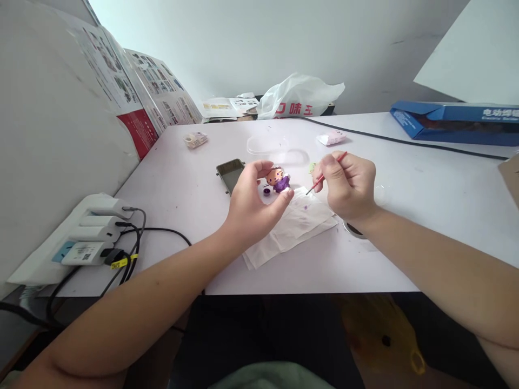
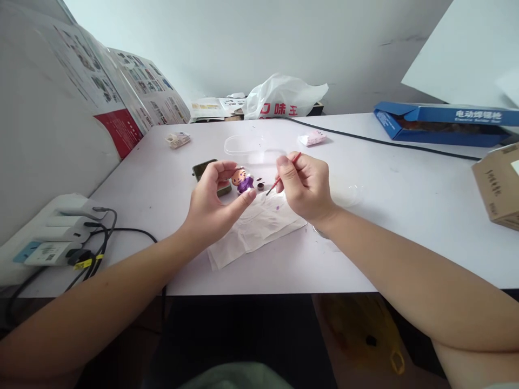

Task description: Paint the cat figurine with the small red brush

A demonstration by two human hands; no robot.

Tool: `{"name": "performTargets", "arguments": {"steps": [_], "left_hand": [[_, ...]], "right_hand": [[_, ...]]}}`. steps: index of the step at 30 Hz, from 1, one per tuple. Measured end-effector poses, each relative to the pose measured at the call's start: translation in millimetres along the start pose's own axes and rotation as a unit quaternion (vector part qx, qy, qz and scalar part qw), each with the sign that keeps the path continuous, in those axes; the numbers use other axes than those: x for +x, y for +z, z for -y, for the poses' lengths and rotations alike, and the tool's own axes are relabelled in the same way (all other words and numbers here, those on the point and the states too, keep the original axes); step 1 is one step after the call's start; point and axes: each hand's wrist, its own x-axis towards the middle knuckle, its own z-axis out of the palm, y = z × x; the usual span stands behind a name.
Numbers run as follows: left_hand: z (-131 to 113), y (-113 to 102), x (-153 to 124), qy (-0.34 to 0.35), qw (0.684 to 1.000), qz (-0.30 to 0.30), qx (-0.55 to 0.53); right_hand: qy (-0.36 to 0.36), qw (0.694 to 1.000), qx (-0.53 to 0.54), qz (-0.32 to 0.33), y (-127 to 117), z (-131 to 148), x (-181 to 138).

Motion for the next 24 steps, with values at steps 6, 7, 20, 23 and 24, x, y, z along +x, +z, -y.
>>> {"name": "performTargets", "arguments": {"steps": [6,7,20,23,24], "left_hand": [[-1,-3,2,-0.045,0.999,0.006,-0.02],[-1,-3,3,-0.054,0.998,0.004,-0.026],[0,-1,-4,-0.059,0.995,0.049,-0.058],[-1,-2,-4,-0.056,0.996,0.049,-0.054],[-1,-3,-4,-0.051,0.997,0.045,-0.046]], "right_hand": [[0.046,0.998,0.017,-0.026,0,-11,8],[0.05,0.998,0.017,-0.03,1,-14,9],[0.044,0.996,-0.047,-0.061,0,-20,12],[0.028,0.995,-0.062,-0.077,-4,-20,16],[0.025,0.994,-0.065,-0.079,-5,-20,17]]}}
